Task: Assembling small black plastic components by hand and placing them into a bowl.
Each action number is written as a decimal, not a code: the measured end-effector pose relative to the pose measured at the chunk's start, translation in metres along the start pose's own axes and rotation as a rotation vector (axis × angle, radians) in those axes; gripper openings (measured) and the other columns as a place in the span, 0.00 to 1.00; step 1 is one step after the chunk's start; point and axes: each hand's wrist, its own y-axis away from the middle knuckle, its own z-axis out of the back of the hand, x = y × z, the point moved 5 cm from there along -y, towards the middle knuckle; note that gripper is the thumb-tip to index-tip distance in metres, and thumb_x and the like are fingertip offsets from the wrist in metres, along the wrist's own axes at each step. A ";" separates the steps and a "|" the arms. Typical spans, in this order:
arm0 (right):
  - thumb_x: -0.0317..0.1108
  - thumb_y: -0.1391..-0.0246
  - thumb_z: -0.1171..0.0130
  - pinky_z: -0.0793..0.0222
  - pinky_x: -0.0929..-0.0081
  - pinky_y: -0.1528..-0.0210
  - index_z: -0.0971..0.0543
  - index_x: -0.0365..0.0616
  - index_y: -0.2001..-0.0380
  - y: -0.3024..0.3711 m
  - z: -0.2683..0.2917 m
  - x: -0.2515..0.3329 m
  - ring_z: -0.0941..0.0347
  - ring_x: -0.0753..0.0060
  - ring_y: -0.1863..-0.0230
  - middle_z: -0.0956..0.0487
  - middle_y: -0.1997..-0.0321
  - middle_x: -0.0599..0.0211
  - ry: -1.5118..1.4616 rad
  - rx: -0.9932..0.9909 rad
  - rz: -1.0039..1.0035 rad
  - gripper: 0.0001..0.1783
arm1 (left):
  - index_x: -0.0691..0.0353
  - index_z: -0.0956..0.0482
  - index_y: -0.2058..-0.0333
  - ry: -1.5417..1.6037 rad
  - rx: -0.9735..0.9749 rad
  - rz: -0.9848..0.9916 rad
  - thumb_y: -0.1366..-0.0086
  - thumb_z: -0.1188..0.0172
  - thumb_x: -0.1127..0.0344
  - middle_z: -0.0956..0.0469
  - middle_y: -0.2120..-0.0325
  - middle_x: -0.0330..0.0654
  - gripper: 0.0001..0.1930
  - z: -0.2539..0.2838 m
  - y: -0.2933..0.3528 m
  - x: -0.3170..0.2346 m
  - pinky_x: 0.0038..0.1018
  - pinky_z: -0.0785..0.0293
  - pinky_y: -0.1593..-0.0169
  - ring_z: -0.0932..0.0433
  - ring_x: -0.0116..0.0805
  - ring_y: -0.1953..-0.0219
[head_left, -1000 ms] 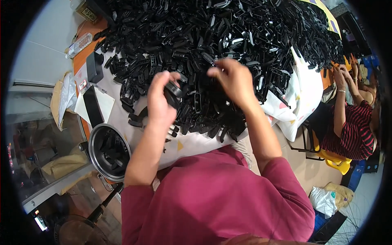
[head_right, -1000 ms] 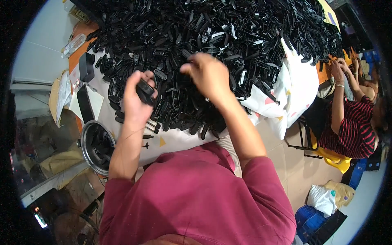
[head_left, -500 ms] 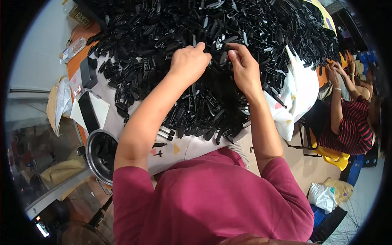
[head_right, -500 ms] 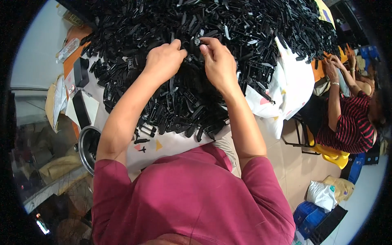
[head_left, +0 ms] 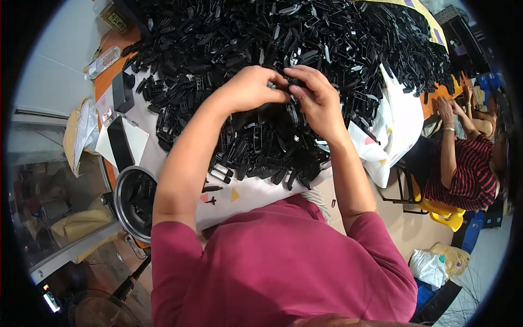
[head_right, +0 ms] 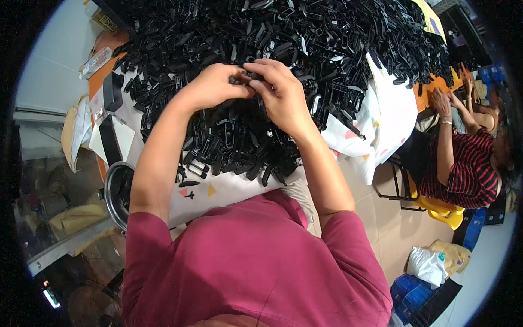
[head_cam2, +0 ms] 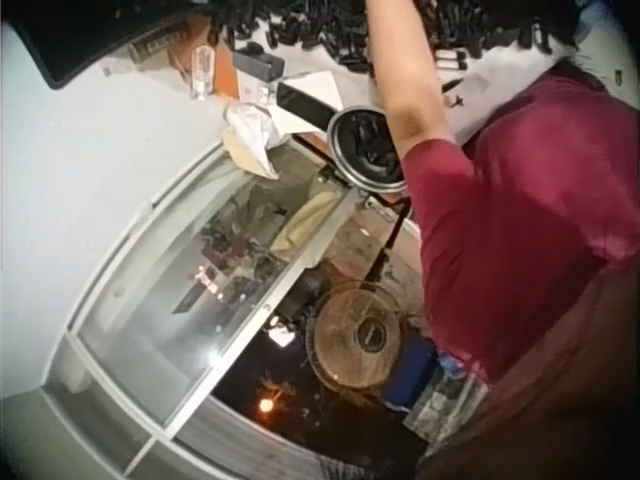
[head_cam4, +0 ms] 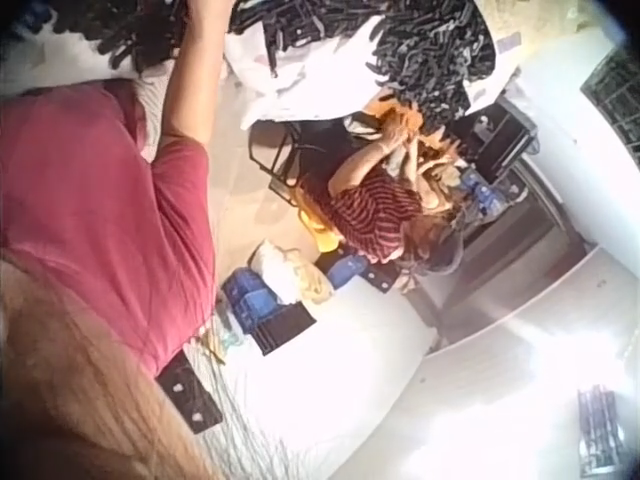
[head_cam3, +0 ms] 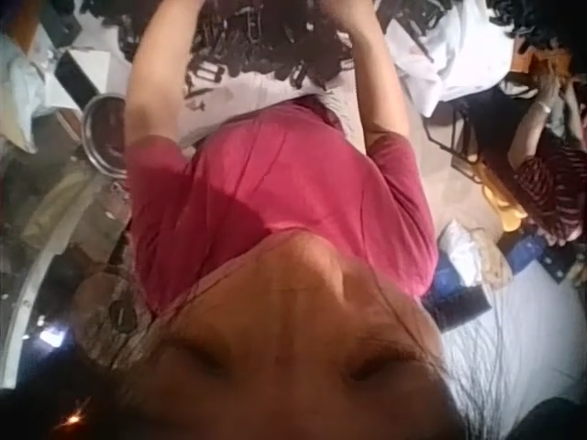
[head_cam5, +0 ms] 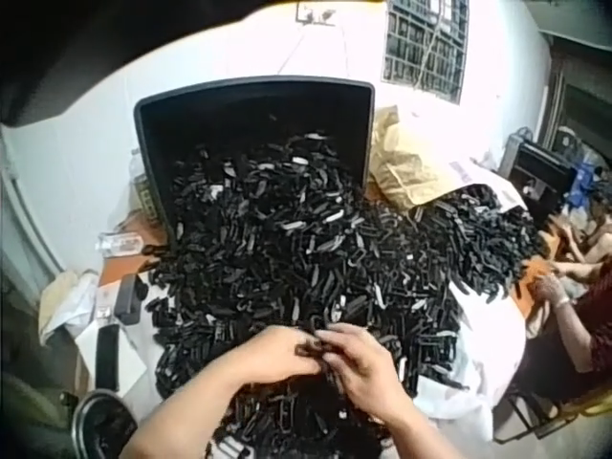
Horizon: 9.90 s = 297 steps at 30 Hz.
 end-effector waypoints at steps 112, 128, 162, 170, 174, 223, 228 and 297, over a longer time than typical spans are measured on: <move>0.25 0.53 0.42 0.31 0.79 0.65 0.23 0.39 0.64 0.049 -0.054 0.051 0.25 0.69 0.68 0.22 0.68 0.60 0.134 0.301 -0.147 0.10 | 0.57 0.20 0.70 -0.429 -0.689 0.534 0.49 0.41 0.67 0.23 0.66 0.37 0.07 -0.006 0.218 0.064 0.35 0.33 0.59 0.28 0.40 0.61; 0.38 0.62 0.42 0.47 0.51 0.47 0.21 0.48 0.77 0.055 -0.166 0.057 0.38 0.62 0.51 0.30 0.54 0.67 0.647 0.643 0.446 0.08 | 0.68 0.31 0.54 0.970 -0.846 0.396 0.44 0.44 0.77 0.25 0.64 0.40 0.17 -0.006 0.215 0.073 0.19 0.33 0.57 0.28 0.24 0.63; 0.31 0.45 0.49 0.37 0.85 0.68 0.26 0.42 0.55 0.004 -0.088 0.056 0.34 0.82 0.71 0.27 0.71 0.73 -0.295 0.369 -0.159 0.14 | 0.65 0.25 0.58 0.835 -0.861 0.242 0.46 0.39 0.73 0.24 0.68 0.36 0.15 -0.013 0.166 0.046 0.17 0.30 0.63 0.28 0.21 0.68; 0.30 0.48 0.44 0.50 0.90 0.81 0.23 0.39 0.70 0.013 -0.082 0.053 0.42 0.91 0.81 0.29 0.78 0.76 -0.688 0.542 -0.543 0.05 | 0.64 0.24 0.60 0.635 -0.816 0.125 0.48 0.37 0.72 0.24 0.68 0.38 0.15 -0.004 0.170 0.029 0.18 0.30 0.65 0.27 0.23 0.70; 0.28 0.49 0.43 0.50 0.90 0.81 0.24 0.37 0.73 0.023 -0.081 0.042 0.42 0.90 0.81 0.29 0.76 0.76 -0.589 0.561 -0.446 0.05 | 0.63 0.23 0.62 0.123 -0.801 -0.019 0.50 0.37 0.73 0.23 0.68 0.42 0.14 0.008 0.171 0.007 0.21 0.28 0.65 0.26 0.29 0.71; 0.24 0.51 0.43 0.36 0.91 0.76 0.25 0.39 0.57 0.025 -0.084 0.074 0.33 0.87 0.73 0.28 0.61 0.67 -0.461 0.369 -0.177 0.15 | 0.61 0.30 0.51 1.106 -0.576 0.066 0.44 0.40 0.70 0.26 0.72 0.37 0.20 0.008 0.180 0.007 0.14 0.33 0.71 0.31 0.20 0.74; 0.24 0.51 0.43 0.35 0.91 0.74 0.25 0.38 0.57 0.027 -0.072 0.082 0.32 0.85 0.72 0.28 0.59 0.64 -0.450 0.326 0.000 0.15 | 0.66 0.23 0.61 0.634 -0.705 0.122 0.47 0.38 0.70 0.25 0.69 0.40 0.13 0.017 0.186 0.005 0.21 0.30 0.61 0.26 0.28 0.66; 0.19 0.58 0.41 0.32 0.81 0.69 0.22 0.37 0.62 0.022 -0.065 0.105 0.29 0.72 0.70 0.24 0.67 0.59 -0.250 0.274 0.223 0.15 | 0.65 0.22 0.68 0.317 -0.838 0.062 0.57 0.32 0.61 0.23 0.74 0.42 0.18 0.029 0.190 -0.007 0.23 0.31 0.70 0.26 0.33 0.74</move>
